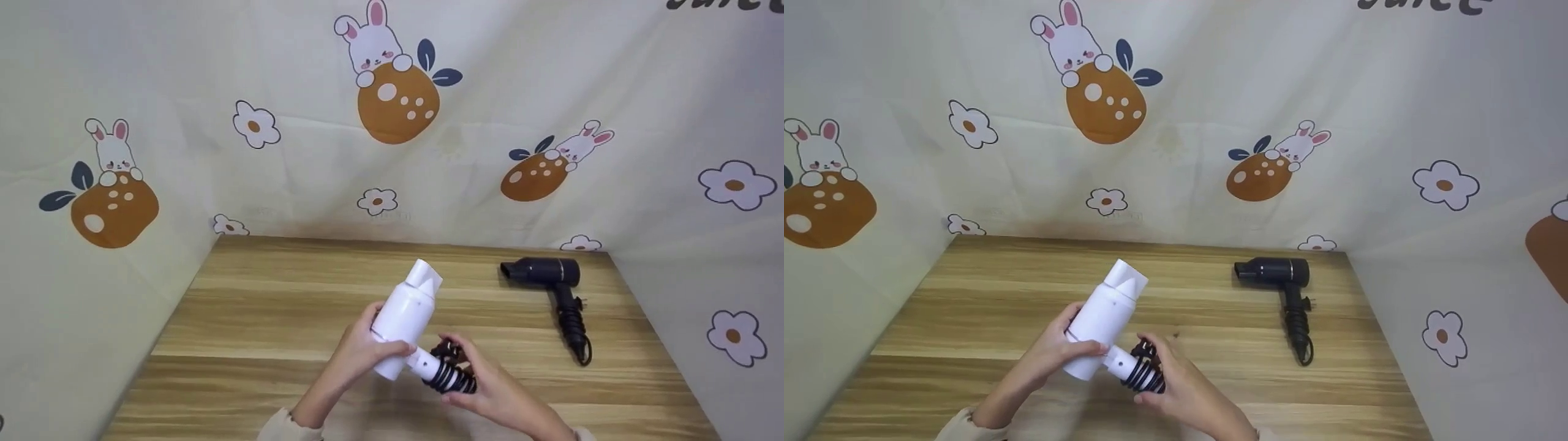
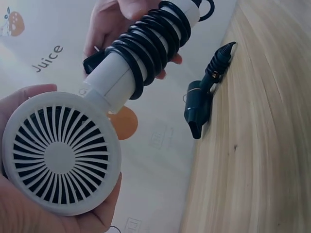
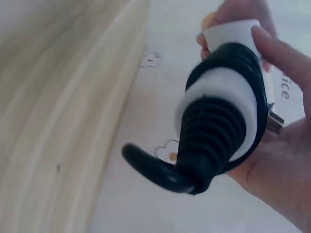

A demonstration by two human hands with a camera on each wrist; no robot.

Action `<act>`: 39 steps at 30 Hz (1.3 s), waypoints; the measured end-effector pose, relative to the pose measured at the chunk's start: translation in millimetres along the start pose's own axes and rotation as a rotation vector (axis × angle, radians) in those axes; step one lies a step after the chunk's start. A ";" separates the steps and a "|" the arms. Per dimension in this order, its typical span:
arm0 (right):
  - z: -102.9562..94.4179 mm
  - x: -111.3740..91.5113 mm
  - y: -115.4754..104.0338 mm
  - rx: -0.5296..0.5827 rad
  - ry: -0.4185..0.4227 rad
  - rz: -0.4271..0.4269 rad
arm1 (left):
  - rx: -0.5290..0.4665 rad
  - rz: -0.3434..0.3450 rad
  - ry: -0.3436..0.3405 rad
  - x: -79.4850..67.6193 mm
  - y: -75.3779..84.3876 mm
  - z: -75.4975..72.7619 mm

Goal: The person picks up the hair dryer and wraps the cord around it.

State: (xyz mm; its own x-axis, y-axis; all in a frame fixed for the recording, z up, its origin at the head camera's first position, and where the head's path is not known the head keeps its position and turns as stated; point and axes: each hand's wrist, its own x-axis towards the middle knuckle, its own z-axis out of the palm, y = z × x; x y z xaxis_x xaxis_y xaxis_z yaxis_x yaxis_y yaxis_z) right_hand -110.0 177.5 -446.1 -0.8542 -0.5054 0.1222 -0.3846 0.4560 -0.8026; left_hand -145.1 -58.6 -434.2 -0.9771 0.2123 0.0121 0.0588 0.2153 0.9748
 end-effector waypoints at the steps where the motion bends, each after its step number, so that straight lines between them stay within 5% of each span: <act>1: 4.0 0.5 3.7 0.041 0.020 -0.010 | 0.006 -0.002 0.001 2.0 -1.5 0.1; 5: 14.0 1.9 17.8 0.201 0.116 0.031 | -0.066 -0.008 -0.009 11.1 -9.3 -1.7; 10: 11.2 5.8 35.7 0.272 0.240 0.205 | -0.162 0.011 -0.022 14.6 -15.5 -8.5; 20: -2.2 14.9 88.9 0.294 0.457 0.553 | -0.071 -0.023 -0.087 7.2 -25.1 -15.4; 31: -20.3 11.1 137.6 0.159 0.547 0.607 | -0.048 -0.024 -0.143 7.1 -28.1 -14.8; 39: -31.6 12.1 143.7 0.090 0.443 0.618 | -0.068 -0.033 -0.188 6.1 -29.3 -15.4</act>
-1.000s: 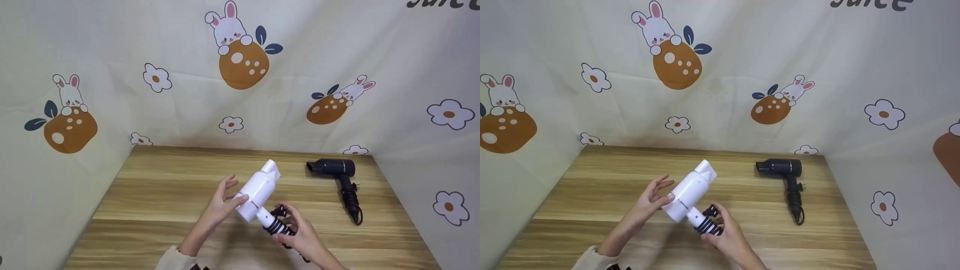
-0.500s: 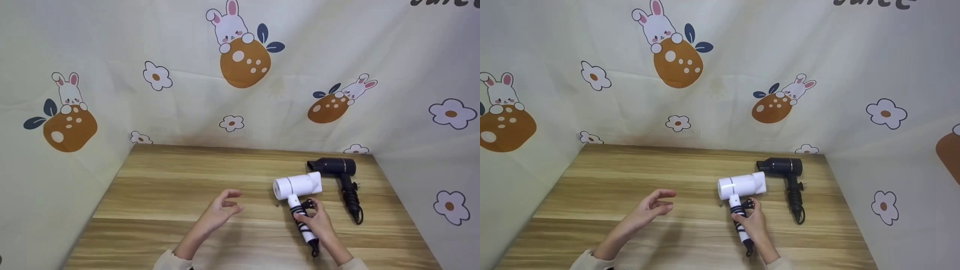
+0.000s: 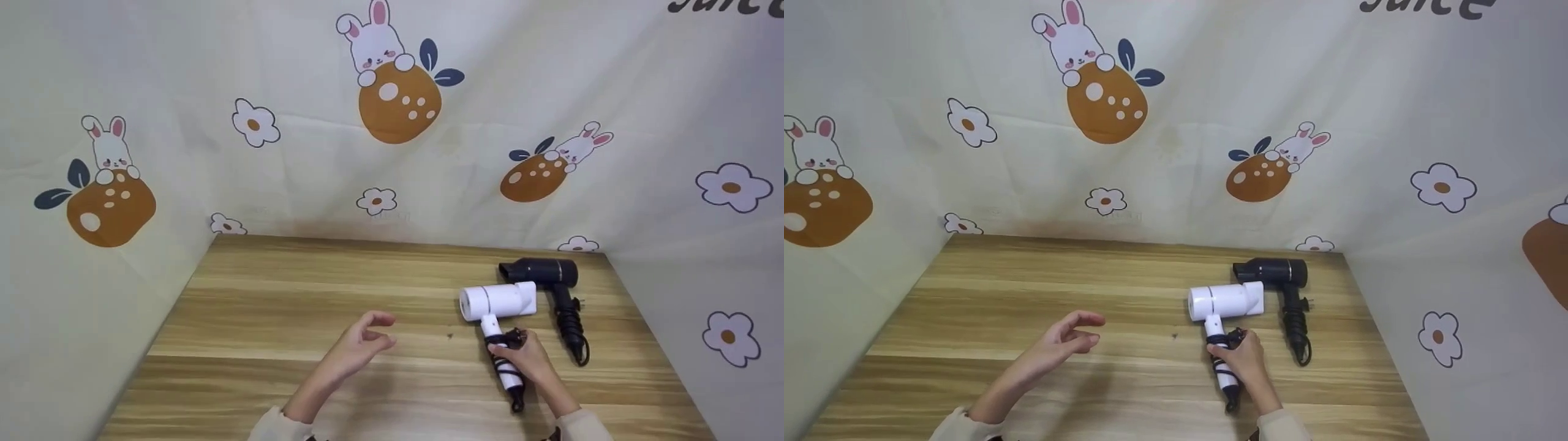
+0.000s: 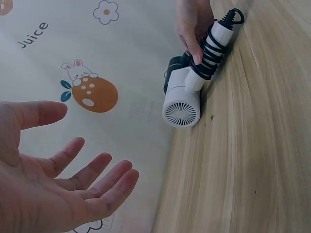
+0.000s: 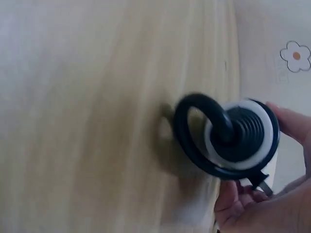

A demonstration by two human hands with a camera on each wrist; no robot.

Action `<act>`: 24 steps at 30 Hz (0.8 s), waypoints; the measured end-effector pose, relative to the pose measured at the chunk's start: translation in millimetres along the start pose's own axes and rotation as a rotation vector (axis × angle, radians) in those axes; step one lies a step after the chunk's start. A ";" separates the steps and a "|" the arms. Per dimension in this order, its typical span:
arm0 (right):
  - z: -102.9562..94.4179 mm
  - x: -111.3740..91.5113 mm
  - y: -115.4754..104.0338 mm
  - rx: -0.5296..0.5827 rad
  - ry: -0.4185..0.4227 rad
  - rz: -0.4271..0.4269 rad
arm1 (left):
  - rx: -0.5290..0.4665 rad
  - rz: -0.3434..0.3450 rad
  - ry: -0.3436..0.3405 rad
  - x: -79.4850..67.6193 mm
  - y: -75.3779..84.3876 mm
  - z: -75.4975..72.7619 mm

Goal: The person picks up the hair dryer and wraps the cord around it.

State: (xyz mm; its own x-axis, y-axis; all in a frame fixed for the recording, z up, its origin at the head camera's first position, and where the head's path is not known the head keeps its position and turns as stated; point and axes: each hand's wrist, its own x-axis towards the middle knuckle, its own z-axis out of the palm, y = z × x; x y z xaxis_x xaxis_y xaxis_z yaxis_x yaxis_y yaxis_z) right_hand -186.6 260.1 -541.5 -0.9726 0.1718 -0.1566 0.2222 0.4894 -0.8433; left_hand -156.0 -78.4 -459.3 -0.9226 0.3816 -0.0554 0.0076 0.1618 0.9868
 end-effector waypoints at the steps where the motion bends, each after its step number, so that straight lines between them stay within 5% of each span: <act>1: -1.2 1.3 0.6 0.018 -0.023 0.023 | -0.004 -0.002 -0.002 0.1 -0.1 0.1; 6: -7.9 4.0 1.9 0.052 -0.112 0.124 | -0.011 -0.007 -0.001 2.8 -2.4 1.2; 17: -22.5 -0.8 -4.7 -0.338 -0.167 0.009 | 0.044 -0.001 0.023 9.4 -8.0 -0.7; 24: -29.5 -4.1 -32.0 -0.453 -0.141 -0.088 | 0.286 0.080 0.076 20.0 -12.2 -14.0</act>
State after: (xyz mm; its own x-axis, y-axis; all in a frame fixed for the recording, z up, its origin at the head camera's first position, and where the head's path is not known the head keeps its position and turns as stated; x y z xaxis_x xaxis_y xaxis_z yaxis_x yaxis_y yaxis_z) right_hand -187.7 268.9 -498.7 -0.9819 0.0102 -0.1894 0.1151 0.8257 -0.5522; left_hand -179.9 -85.4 -470.3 -0.9408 0.3363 0.0427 0.1795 0.3874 0.9042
